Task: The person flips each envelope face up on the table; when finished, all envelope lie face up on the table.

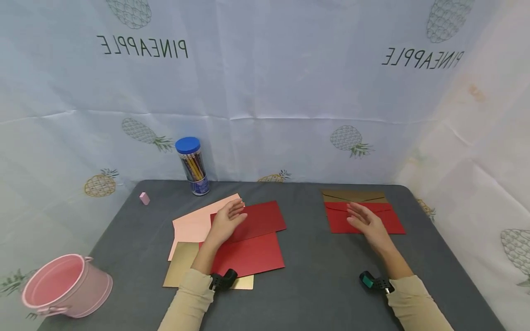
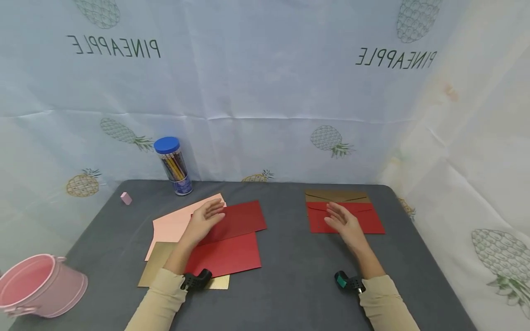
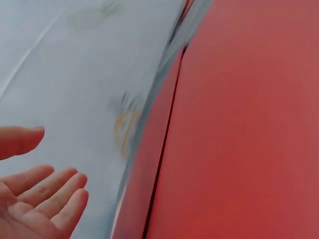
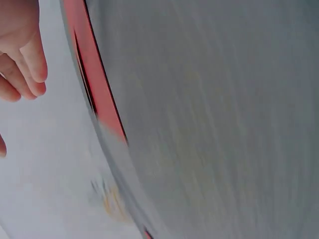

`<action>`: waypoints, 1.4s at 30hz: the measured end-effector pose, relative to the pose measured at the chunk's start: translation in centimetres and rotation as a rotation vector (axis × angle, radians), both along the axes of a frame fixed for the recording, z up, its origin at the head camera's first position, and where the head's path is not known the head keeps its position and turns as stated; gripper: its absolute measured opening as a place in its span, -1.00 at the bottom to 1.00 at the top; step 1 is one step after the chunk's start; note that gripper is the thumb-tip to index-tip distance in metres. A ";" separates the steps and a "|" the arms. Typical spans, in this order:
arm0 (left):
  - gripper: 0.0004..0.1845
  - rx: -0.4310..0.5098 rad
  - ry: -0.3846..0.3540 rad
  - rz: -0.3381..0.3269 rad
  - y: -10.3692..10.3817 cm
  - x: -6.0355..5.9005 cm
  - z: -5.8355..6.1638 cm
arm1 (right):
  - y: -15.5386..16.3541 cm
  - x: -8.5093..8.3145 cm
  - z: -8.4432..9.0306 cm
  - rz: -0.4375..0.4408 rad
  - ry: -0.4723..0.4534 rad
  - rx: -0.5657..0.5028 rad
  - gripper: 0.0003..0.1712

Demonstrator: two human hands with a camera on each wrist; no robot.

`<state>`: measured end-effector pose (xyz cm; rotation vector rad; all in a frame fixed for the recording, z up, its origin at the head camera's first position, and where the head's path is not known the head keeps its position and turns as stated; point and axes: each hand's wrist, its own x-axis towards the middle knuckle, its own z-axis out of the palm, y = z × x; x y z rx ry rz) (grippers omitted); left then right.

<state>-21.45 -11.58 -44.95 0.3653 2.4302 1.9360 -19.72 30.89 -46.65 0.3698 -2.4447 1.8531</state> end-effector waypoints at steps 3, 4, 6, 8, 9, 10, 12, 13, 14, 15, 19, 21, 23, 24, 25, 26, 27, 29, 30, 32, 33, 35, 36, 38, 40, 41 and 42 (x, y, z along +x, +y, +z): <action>-0.39 0.006 -0.034 0.061 -2.5 0.3 -0.5 | -2.8 -0.2 -0.3 0.074 -0.006 -0.040 -0.34; -0.38 0.010 -0.048 0.076 -3.2 0.4 -0.6 | -3.7 -0.3 -0.3 0.098 -0.014 -0.057 -0.34; -0.38 0.019 -0.076 0.099 -4.4 0.7 -0.9 | -5.5 -0.4 -0.4 0.145 -0.030 -0.079 -0.33; -0.39 0.023 -0.098 0.113 -5.3 1.0 -1.1 | -7.1 -0.6 -0.6 0.188 -0.049 -0.095 -0.32; -0.39 0.020 -0.104 0.116 -5.6 1.1 -1.2 | -7.8 -0.7 -0.6 0.207 -0.061 -0.098 -0.31; -0.40 0.012 -0.111 0.119 -5.8 1.1 -1.1 | -8.5 -0.8 -0.6 0.223 -0.076 -0.099 -0.30; -0.41 0.000 -0.126 0.131 -6.2 1.1 -1.2 | -9.7 -1.0 -0.7 0.254 -0.100 -0.095 -0.29; -0.42 -0.011 -0.131 0.138 -6.3 1.1 -1.1 | -10.2 -1.1 -0.7 0.265 -0.115 -0.094 -0.28; -0.42 -0.018 -0.140 0.146 -6.5 1.0 -1.1 | -10.7 -1.1 -0.8 0.275 -0.128 -0.093 -0.28; -0.43 -0.025 -0.148 0.156 -6.6 1.0 -1.1 | -11.2 -1.2 -0.8 0.284 -0.142 -0.090 -0.27; -0.44 -0.016 -0.187 0.185 -7.0 1.0 -1.1 | -12.6 -1.5 -1.0 0.298 -0.175 -0.067 -0.25; -0.44 0.000 -0.204 0.186 -7.1 1.1 -1.2 | -13.0 -1.5 -1.2 0.295 -0.184 -0.048 -0.24; -0.44 0.013 -0.218 0.184 -7.2 1.1 -1.3 | -13.4 -1.5 -1.3 0.285 -0.190 -0.032 -0.23; -0.44 0.018 -0.224 0.182 -7.2 1.1 -1.3 | -13.6 -1.5 -1.3 0.278 -0.194 -0.024 -0.22; -0.43 0.019 -0.228 0.180 -7.3 1.1 -1.3 | -13.7 -1.5 -1.4 0.271 -0.198 -0.021 -0.22; -0.43 0.017 -0.230 0.180 -7.2 1.2 -1.3 | -13.9 -1.5 -1.4 0.266 -0.199 -0.015 -0.22; -0.43 0.017 -0.230 0.181 -7.2 1.1 -1.3 | -14.0 -1.6 -1.4 0.258 -0.204 -0.014 -0.23; -0.44 0.021 -0.227 0.190 -7.2 1.1 -1.4 | -14.4 -1.7 -1.5 0.240 -0.211 -0.018 -0.23; -0.44 0.025 -0.225 0.199 -7.1 1.1 -1.4 | -14.6 -1.7 -1.5 0.235 -0.208 -0.018 -0.23; -0.45 0.036 -0.220 0.217 -7.0 1.1 -1.5 | -14.9 -1.8 -1.6 0.224 -0.208 -0.031 -0.25; -0.46 0.047 -0.221 0.228 -7.0 1.1 -1.6 | -15.0 -1.9 -1.7 0.214 -0.213 -0.046 -0.26; -0.46 0.070 -0.232 0.257 -6.9 1.0 -1.7 | -15.4 -1.9 -1.8 0.196 -0.214 -0.073 -0.29; -0.46 0.087 -0.240 0.272 -6.8 1.0 -1.8 | -15.5 -2.0 -1.9 0.186 -0.214 -0.082 -0.30; -0.46 0.139 -0.255 0.297 -6.7 0.9 -2.0 | -15.8 -2.0 -2.1 0.161 -0.214 -0.104 -0.33; -0.46 0.186 -0.267 0.326 -6.5 0.9 -2.1 | -16.1 -2.1 -2.3 0.137 -0.212 -0.117 -0.34; -0.46 0.209 -0.269 0.336 -6.5 0.8 -2.2 | -16.2 -2.1 -2.4 0.128 -0.210 -0.122 -0.35; -0.45 0.227 -0.271 0.343 -6.4 0.8 -2.3 | -16.4 -2.1 -2.5 0.119 -0.209 -0.125 -0.35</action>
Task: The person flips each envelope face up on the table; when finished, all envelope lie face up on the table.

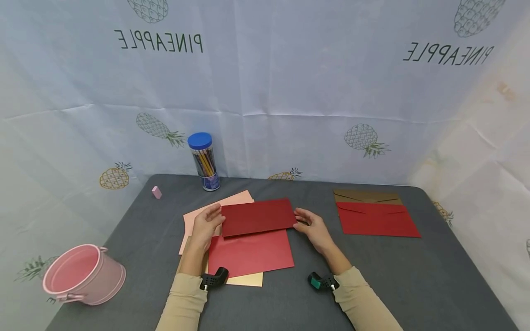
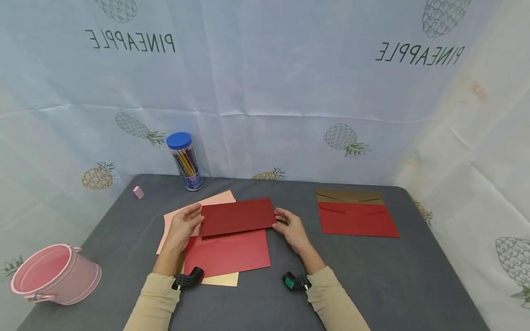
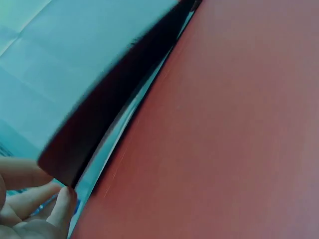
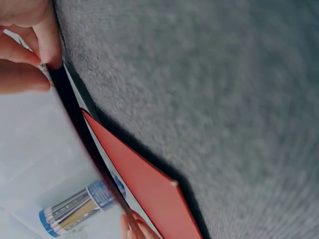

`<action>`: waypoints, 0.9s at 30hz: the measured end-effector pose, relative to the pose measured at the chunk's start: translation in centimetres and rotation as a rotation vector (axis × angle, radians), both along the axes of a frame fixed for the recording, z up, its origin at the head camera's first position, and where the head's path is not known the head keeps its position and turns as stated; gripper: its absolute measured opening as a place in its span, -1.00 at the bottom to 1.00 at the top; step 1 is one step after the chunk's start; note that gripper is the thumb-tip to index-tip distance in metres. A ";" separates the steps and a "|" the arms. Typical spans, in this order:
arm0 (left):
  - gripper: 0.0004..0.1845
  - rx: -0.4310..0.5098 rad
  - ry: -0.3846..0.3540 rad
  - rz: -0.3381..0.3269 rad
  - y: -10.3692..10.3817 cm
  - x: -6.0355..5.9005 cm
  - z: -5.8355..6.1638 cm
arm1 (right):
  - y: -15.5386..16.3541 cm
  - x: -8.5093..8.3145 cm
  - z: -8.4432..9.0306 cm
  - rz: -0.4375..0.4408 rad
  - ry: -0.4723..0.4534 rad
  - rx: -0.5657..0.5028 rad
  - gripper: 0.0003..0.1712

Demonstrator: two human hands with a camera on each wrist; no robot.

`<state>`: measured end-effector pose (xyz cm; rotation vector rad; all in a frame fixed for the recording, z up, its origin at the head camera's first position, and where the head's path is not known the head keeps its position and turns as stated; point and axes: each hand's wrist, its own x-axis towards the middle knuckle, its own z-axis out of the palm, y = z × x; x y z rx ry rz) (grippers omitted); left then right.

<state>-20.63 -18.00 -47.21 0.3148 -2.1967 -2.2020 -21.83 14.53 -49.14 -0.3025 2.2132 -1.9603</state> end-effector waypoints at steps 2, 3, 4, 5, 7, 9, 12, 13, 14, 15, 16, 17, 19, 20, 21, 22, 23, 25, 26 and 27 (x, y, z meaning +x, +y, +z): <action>-0.45 0.020 -0.003 0.016 0.2 -0.1 -0.1 | -0.1 0.0 -0.1 -0.018 -0.007 -0.009 -0.35; -0.44 0.026 -0.006 0.018 0.2 -0.1 -0.2 | -0.1 0.0 -0.1 -0.025 -0.009 -0.010 -0.35; -0.44 0.034 -0.006 0.017 0.3 -0.1 -0.2 | -0.2 0.1 -0.1 -0.032 -0.013 -0.012 -0.35; -0.43 0.041 -0.010 0.015 0.3 -0.1 -0.2 | -0.2 0.1 -0.1 -0.040 -0.018 -0.014 -0.35; -0.42 0.059 -0.022 0.014 0.3 -0.1 -0.3 | -0.2 0.1 -0.1 -0.048 -0.034 -0.023 -0.33; -0.42 0.082 -0.028 0.010 0.3 -0.1 -0.3 | -0.2 0.1 -0.2 -0.053 -0.045 -0.022 -0.33; -0.43 0.118 -0.028 0.010 0.3 -0.1 -0.2 | 0.0 0.1 -0.2 -0.047 -0.054 -0.031 -0.32; -0.44 0.136 -0.022 0.010 0.3 -0.1 -0.2 | 0.0 0.1 -0.3 -0.043 -0.053 -0.034 -0.33; -0.45 0.157 -0.014 0.008 0.3 -0.1 -0.2 | 0.0 0.1 -0.3 -0.042 -0.053 -0.045 -0.33; -0.45 0.179 -0.005 0.004 0.3 -0.1 -0.2 | 0.1 0.1 -0.2 -0.040 -0.055 -0.063 -0.34; -0.46 0.200 0.006 -0.001 0.3 -0.2 -0.2 | 0.1 0.1 -0.2 -0.037 -0.053 -0.081 -0.35; -0.46 0.216 0.016 -0.005 0.4 -0.2 -0.2 | 0.1 0.2 -0.2 -0.035 -0.049 -0.101 -0.35; -0.45 0.235 0.035 -0.022 0.4 -0.1 -0.2 | 0.2 0.2 -0.2 -0.026 -0.048 -0.155 -0.35; -0.44 0.242 0.042 -0.031 0.4 -0.1 -0.2 | 0.2 0.2 -0.2 -0.026 -0.050 -0.184 -0.35; -0.43 0.243 0.047 -0.038 0.4 -0.1 -0.2 | 0.2 0.2 -0.1 -0.023 -0.054 -0.213 -0.35; -0.42 0.238 0.051 -0.046 0.3 0.0 -0.3 | 0.2 0.2 -0.1 -0.022 -0.057 -0.239 -0.35; -0.41 0.236 0.053 -0.053 0.3 0.0 -0.3 | 0.3 0.2 -0.1 -0.021 -0.061 -0.263 -0.35; -0.39 0.238 0.051 -0.061 0.3 0.1 -0.4 | 0.3 0.3 -0.1 -0.023 -0.068 -0.303 -0.35; -0.38 0.231 0.052 -0.067 0.3 0.1 -0.5 | 0.4 0.3 -0.1 -0.026 -0.072 -0.319 -0.35; -0.38 0.221 0.051 -0.073 0.3 0.1 -0.6 | 0.4 0.3 -0.1 -0.025 -0.074 -0.330 -0.35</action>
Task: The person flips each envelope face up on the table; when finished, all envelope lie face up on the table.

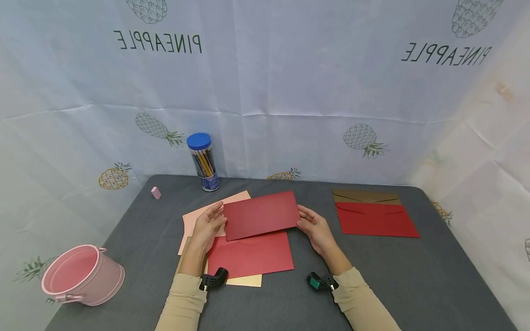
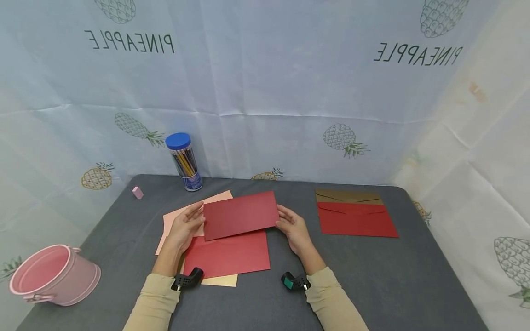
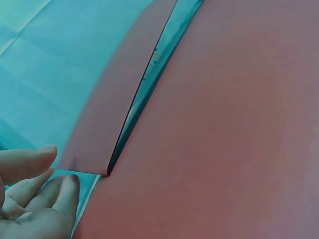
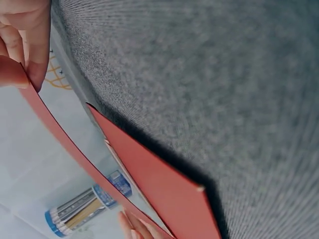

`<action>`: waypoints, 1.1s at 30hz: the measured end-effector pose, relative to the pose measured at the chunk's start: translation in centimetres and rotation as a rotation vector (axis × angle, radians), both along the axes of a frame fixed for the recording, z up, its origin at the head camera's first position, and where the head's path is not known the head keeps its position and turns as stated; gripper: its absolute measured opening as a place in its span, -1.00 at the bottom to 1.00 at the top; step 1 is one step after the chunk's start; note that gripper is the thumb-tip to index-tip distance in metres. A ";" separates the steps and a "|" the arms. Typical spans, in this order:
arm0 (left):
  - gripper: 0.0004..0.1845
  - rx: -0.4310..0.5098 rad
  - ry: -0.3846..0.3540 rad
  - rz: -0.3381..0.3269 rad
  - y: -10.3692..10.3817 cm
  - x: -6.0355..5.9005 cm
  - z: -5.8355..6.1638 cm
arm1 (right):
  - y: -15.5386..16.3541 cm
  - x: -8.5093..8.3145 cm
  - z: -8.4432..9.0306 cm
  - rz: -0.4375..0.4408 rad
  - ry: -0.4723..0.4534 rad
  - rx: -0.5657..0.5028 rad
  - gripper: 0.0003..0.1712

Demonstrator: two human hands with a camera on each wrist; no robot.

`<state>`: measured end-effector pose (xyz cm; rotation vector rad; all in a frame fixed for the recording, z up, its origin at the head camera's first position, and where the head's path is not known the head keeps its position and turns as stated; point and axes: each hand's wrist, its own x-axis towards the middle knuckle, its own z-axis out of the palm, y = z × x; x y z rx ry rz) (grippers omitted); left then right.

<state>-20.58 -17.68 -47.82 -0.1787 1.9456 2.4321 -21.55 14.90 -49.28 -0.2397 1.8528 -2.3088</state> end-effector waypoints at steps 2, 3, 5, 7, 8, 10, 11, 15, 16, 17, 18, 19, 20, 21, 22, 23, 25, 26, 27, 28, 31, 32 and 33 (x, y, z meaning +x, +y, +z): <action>-0.37 -0.006 -0.003 -0.010 0.0 0.0 -0.1 | 0.0 0.0 0.0 -0.006 -0.002 -0.012 -0.36; -0.36 -0.012 -0.003 -0.014 0.0 -0.1 -0.2 | 0.0 0.0 -0.1 -0.009 -0.004 -0.019 -0.36; -0.35 -0.022 -0.004 -0.024 0.0 -0.1 -0.2 | 0.1 0.0 -0.1 -0.013 -0.012 -0.025 -0.36; -0.34 -0.025 -0.007 -0.034 0.0 -0.1 -0.2 | 0.1 0.0 -0.1 -0.021 -0.021 -0.026 -0.36; -0.33 -0.026 -0.006 -0.038 0.0 0.0 -0.3 | 0.1 0.0 -0.1 -0.022 -0.024 -0.025 -0.36; -0.31 -0.031 -0.003 -0.052 0.0 0.0 -0.3 | 0.1 0.0 -0.1 -0.025 -0.030 -0.024 -0.36; -0.30 -0.033 -0.001 -0.058 0.0 0.1 -0.3 | 0.0 0.0 -0.1 -0.029 -0.030 -0.019 -0.36; -0.27 -0.030 0.009 -0.064 0.0 0.1 -0.3 | 0.0 0.0 -0.3 -0.040 -0.010 -0.003 -0.36; -0.27 -0.028 0.012 -0.062 0.0 0.2 -0.3 | 0.0 0.0 -0.3 -0.042 0.001 0.002 -0.36; -0.27 -0.025 0.012 -0.059 0.0 0.1 -0.3 | 0.0 0.0 -0.4 -0.045 0.010 0.006 -0.35; -0.27 -0.021 0.013 -0.057 0.0 0.1 -0.3 | 0.0 0.0 -0.4 -0.046 0.018 0.007 -0.35; -0.27 -0.017 0.012 -0.055 0.0 0.1 -0.3 | 0.0 -0.1 -0.4 -0.045 0.028 0.008 -0.34; -0.28 -0.015 0.012 -0.053 0.0 0.1 -0.3 | 0.0 -0.1 -0.5 -0.047 0.037 0.010 -0.34; -0.28 -0.015 0.012 -0.051 0.0 0.1 -0.3 | 0.0 -0.1 -0.5 -0.048 0.044 0.013 -0.34; -0.28 -0.017 0.010 -0.050 0.0 0.0 -0.3 | 0.0 -0.1 -0.5 -0.049 0.047 0.012 -0.34; -0.28 -0.017 0.007 -0.046 0.0 0.0 -0.3 | 0.0 -0.1 -0.5 -0.049 0.048 0.011 -0.35; -0.29 -0.014 0.000 -0.032 0.0 0.0 -0.4 | 0.1 -0.1 -0.5 -0.048 0.052 0.016 -0.35; -0.29 -0.011 -0.004 -0.024 0.1 0.0 -0.4 | 0.1 -0.1 -0.5 -0.049 0.051 0.019 -0.35; -0.30 -0.006 -0.008 -0.014 0.1 0.0 -0.4 | 0.1 -0.1 -0.5 -0.048 0.049 0.021 -0.35; -0.31 -0.002 -0.010 -0.007 0.1 0.0 -0.4 | 0.1 -0.1 -0.5 -0.048 0.047 0.020 -0.35; -0.34 0.013 -0.007 0.008 0.1 0.0 -0.4 | 0.0 0.0 -0.4 -0.047 0.050 0.022 -0.36; -0.36 0.017 -0.005 0.009 0.0 0.0 -0.4 | 0.0 0.0 -0.4 -0.047 0.052 0.021 -0.36; -0.37 0.022 -0.001 0.010 0.0 0.0 -0.4 | 0.0 0.0 -0.3 -0.047 0.055 0.023 -0.36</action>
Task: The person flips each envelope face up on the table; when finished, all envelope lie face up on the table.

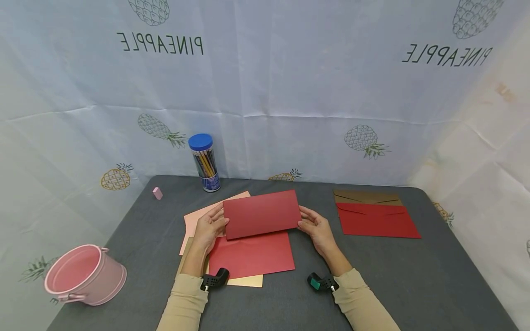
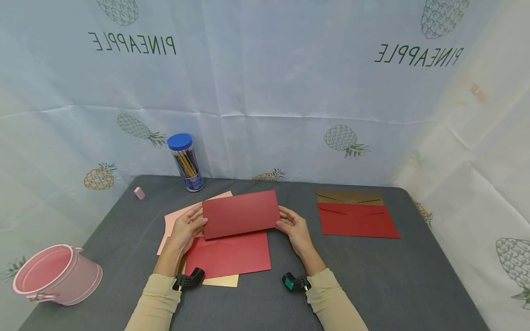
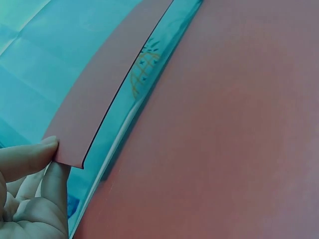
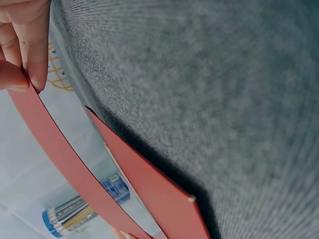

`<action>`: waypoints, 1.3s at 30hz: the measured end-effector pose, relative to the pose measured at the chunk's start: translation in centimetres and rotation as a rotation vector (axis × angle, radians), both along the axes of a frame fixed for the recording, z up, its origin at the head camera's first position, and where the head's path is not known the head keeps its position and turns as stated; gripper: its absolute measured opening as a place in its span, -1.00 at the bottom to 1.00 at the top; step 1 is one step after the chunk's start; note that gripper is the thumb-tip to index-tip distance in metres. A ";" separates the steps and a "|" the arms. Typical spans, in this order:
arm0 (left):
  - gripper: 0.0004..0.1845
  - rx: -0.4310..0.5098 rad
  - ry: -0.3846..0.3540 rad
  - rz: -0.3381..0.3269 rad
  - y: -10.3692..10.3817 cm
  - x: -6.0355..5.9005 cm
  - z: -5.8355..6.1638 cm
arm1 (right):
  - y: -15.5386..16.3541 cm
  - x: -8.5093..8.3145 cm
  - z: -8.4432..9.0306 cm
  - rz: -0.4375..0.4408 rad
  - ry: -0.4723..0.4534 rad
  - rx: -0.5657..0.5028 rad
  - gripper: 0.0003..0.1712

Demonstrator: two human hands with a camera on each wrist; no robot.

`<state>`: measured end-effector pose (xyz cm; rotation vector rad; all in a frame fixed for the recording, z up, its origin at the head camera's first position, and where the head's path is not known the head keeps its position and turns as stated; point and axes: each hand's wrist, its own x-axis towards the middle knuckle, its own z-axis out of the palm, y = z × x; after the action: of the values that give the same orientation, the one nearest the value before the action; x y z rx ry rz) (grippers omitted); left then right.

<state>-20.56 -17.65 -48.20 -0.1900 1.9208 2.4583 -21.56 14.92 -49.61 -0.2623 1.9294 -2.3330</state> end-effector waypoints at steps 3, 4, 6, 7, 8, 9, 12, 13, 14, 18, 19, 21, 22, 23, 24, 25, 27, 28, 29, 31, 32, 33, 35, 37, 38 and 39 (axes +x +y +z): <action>-0.38 0.013 0.010 -0.006 0.0 0.0 0.1 | 0.0 0.0 0.1 -0.007 0.005 0.000 -0.37; -0.39 0.019 0.013 -0.004 0.0 0.1 0.1 | 0.0 0.0 0.2 -0.014 0.008 0.001 -0.37; -0.38 0.019 0.025 -0.010 0.0 0.1 0.2 | 0.0 0.0 0.3 -0.028 0.010 -0.003 -0.37; -0.38 0.014 0.034 -0.009 0.1 0.0 0.3 | 0.0 0.0 0.4 -0.035 0.011 -0.008 -0.37; -0.38 0.015 0.041 -0.004 0.2 0.0 0.4 | 0.0 0.0 0.5 -0.042 0.015 -0.014 -0.37; -0.38 0.006 0.050 -0.001 0.3 0.0 0.5 | 0.0 0.0 0.6 -0.049 0.024 -0.016 -0.37; -0.37 -0.032 0.074 0.014 0.9 -0.3 1.1 | 0.0 0.1 1.6 -0.075 0.060 -0.032 -0.38; -0.36 -0.070 0.083 0.013 1.2 -0.5 1.3 | 0.0 0.2 2.0 -0.090 0.076 -0.035 -0.39; -0.35 -0.104 0.093 0.008 1.4 -0.7 1.6 | -0.1 0.3 2.6 -0.110 0.094 -0.035 -0.40; -0.22 -0.288 0.138 -0.031 2.9 -1.1 3.3 | -0.7 0.9 4.9 -0.226 0.168 0.022 -0.46; -0.19 -0.340 0.155 -0.040 3.5 -1.1 3.8 | -0.9 1.1 5.6 -0.265 0.199 0.053 -0.49; -0.16 -0.413 0.203 -0.053 5.0 -0.6 5.0 | -1.5 1.6 6.6 -0.345 0.281 0.128 -0.53; -0.16 -0.440 0.233 -0.065 5.9 -0.1 5.7 | -1.8 1.8 7.0 -0.391 0.339 0.182 -0.55; -0.18 -0.446 0.276 -0.085 6.9 0.4 6.4 | -2.2 2.0 7.4 -0.436 0.406 0.231 -0.58; -0.21 -0.437 0.331 -0.110 8.0 0.9 7.0 | -2.6 2.3 7.8 -0.476 0.474 0.275 -0.59; -0.24 -0.422 0.379 -0.143 9.1 1.5 7.7 | -3.0 2.5 8.1 -0.508 0.547 0.317 -0.60; -0.29 -0.374 0.468 -0.215 11.0 2.8 9.0 | -3.8 2.8 8.6 -0.561 0.699 0.392 -0.60; -0.31 -0.359 0.503 -0.242 11.8 3.3 9.5 | -4.2 3.0 8.8 -0.575 0.771 0.422 -0.60; -0.32 -0.354 0.533 -0.253 12.5 3.8 9.9 | -4.5 3.1 9.0 -0.580 0.835 0.447 -0.59; -0.32 -0.362 0.574 -0.234 13.5 4.6 10.5 | -5.0 3.3 9.3 -0.585 0.960 0.497 -0.59; -0.31 -0.355 0.591 -0.213 13.8 4.9 10.7 | -5.2 3.4 9.4 -0.579 1.015 0.516 -0.60; -0.30 -0.347 0.599 -0.186 14.0 5.1 10.8 | -5.4 3.6 9.4 -0.566 1.061 0.532 -0.63; -0.27 -0.317 0.625 -0.130 14.2 5.4 10.8 | -5.6 3.7 9.5 -0.524 1.140 0.563 -0.69; -0.27 -0.287 0.640 -0.073 14.1 5.5 10.6 | -5.6 3.9 9.6 -0.453 1.184 0.580 -0.71; -0.29 -0.275 0.645 -0.048 14.0 5.4 10.5 | -5.6 4.0 9.6 -0.414 1.196 0.591 -0.71; -0.30 -0.269 0.632 -0.024 14.0 5.6 10.7 | -5.6 4.1 9.6 -0.372 1.203 0.603 -0.70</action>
<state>-14.99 -3.70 -37.50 0.6872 2.4451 2.4188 -17.50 9.34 -40.01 -1.6232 3.2740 -1.6434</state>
